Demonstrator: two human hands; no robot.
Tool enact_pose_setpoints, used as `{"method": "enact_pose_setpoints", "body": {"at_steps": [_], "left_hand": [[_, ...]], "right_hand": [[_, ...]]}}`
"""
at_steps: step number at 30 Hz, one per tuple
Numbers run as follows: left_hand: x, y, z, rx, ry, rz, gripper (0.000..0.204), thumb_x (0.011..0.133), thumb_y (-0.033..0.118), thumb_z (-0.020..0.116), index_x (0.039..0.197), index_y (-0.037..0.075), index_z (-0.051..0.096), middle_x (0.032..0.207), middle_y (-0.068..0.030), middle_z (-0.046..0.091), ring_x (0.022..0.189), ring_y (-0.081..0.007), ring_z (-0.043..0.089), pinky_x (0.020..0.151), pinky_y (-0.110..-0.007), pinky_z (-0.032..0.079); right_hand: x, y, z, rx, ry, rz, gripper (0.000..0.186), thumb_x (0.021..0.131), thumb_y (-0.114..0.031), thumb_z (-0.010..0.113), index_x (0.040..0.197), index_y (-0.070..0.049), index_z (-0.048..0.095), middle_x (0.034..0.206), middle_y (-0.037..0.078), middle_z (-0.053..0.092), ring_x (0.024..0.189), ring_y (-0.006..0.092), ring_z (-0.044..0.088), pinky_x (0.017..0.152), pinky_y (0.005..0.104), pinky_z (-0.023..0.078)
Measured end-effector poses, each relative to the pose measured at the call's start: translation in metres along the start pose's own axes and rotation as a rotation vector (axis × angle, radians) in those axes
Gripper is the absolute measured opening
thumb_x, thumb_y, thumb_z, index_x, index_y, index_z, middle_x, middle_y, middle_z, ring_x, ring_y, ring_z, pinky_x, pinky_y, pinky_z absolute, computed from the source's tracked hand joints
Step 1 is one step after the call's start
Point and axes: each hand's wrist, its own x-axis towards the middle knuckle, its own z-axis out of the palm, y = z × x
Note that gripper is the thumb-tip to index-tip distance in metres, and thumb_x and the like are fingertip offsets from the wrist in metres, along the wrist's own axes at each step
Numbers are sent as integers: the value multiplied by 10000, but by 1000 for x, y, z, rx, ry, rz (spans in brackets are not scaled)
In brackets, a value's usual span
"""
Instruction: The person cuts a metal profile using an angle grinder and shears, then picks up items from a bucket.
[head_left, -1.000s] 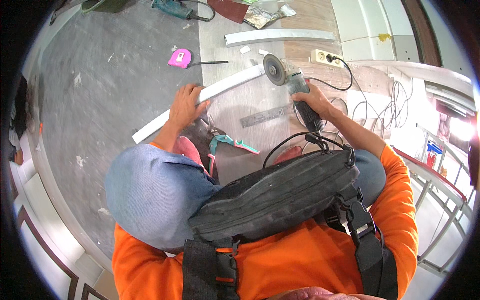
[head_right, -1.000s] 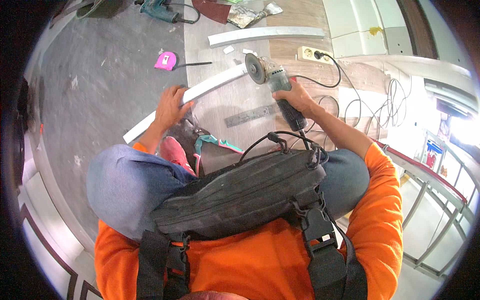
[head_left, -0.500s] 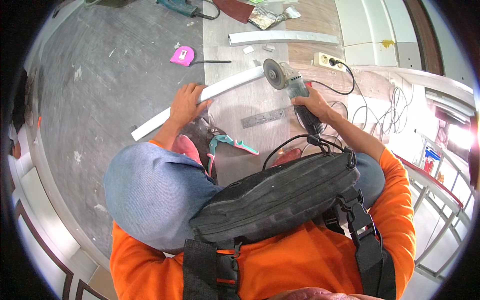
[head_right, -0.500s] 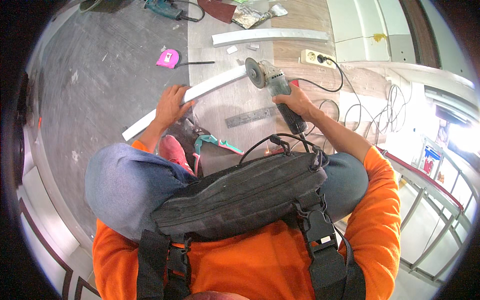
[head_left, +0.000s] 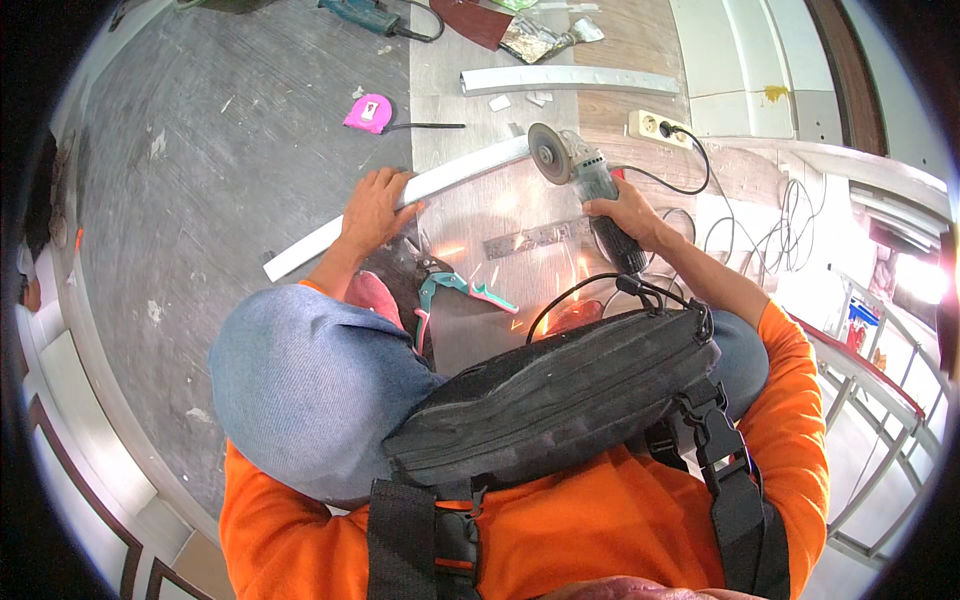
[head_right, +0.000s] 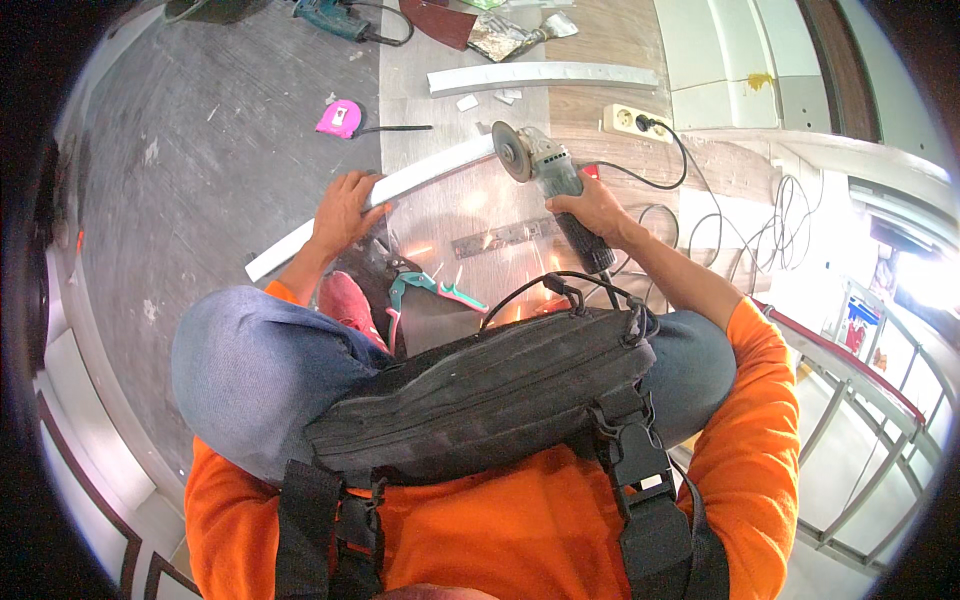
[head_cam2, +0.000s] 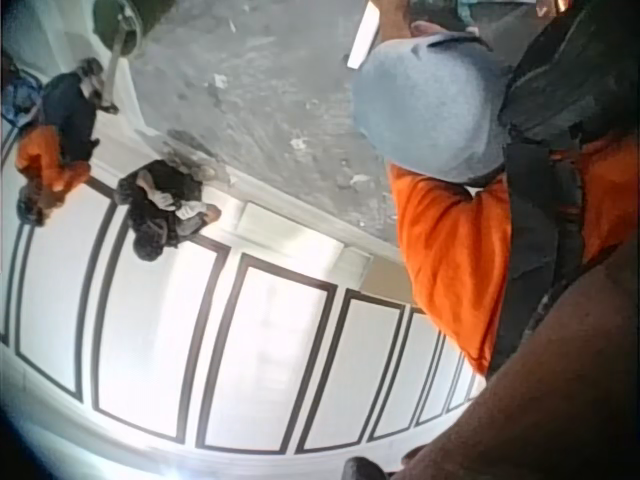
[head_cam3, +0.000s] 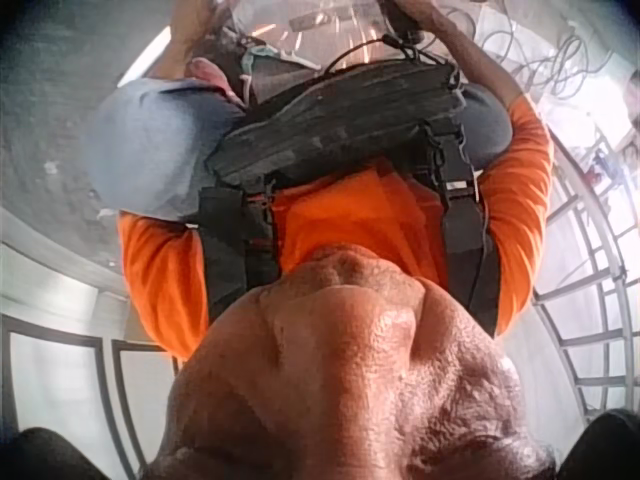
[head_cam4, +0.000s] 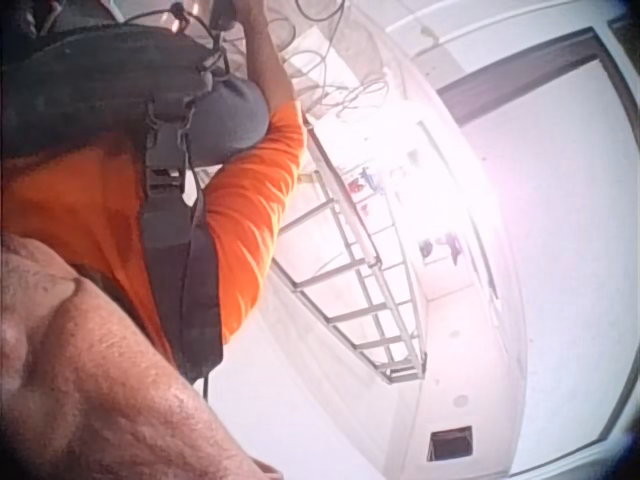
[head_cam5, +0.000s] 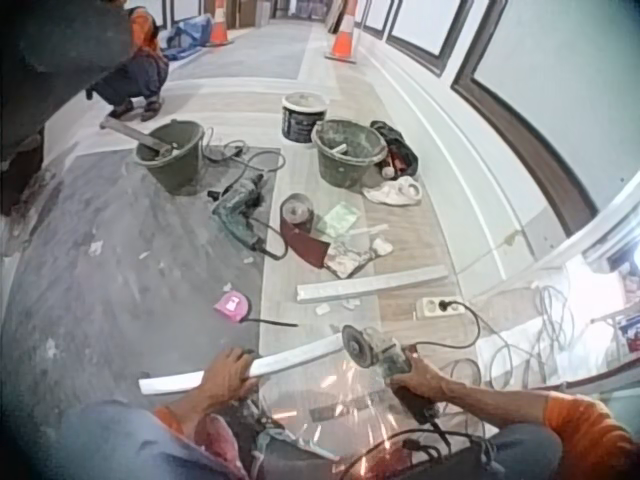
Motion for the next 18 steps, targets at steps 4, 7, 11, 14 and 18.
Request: {"method": "enact_pose_setpoints", "body": {"at_steps": [4,7,11,14,18], "left_hand": [[-1,0,-1,-6,-1,6,494,861,316,750,1272,75,615,1202,-150,604,1118,-363,569,971,-459,468],[0,1,-1,-10,-4,9,496,860,316,751,1268,69,615,1195,-150,604,1111,-363,571,969,-459,468],[1,1,1,1,-7,18,483,858,311,753,1250,64,618,1169,-146,604,1089,-363,575,958,-463,471],[-1,-3,1,19,17,40,482,857,314,760,1245,66,617,1160,-148,607,1078,-359,577,940,-459,477],[1,-1,1,-27,23,38,477,854,313,767,1231,62,616,1155,-145,611,1073,-357,578,929,-460,480]], "right_hand": [[-3,-4,1,59,-41,2,620,769,-304,785,1221,62,571,937,127,661,820,196,631,739,353,523],[-2,0,0,107,-64,-11,586,778,-302,782,1196,52,574,921,114,659,802,187,626,725,350,521],[-1,0,1,86,-60,1,532,792,-294,772,1172,25,579,911,100,657,790,176,621,717,347,517],[-2,-7,3,83,-51,-18,513,795,-286,770,1173,6,583,922,94,654,796,172,616,722,345,514],[0,-9,5,142,-57,-19,497,795,-267,768,1177,-7,585,919,81,643,792,166,606,722,331,506]]}}
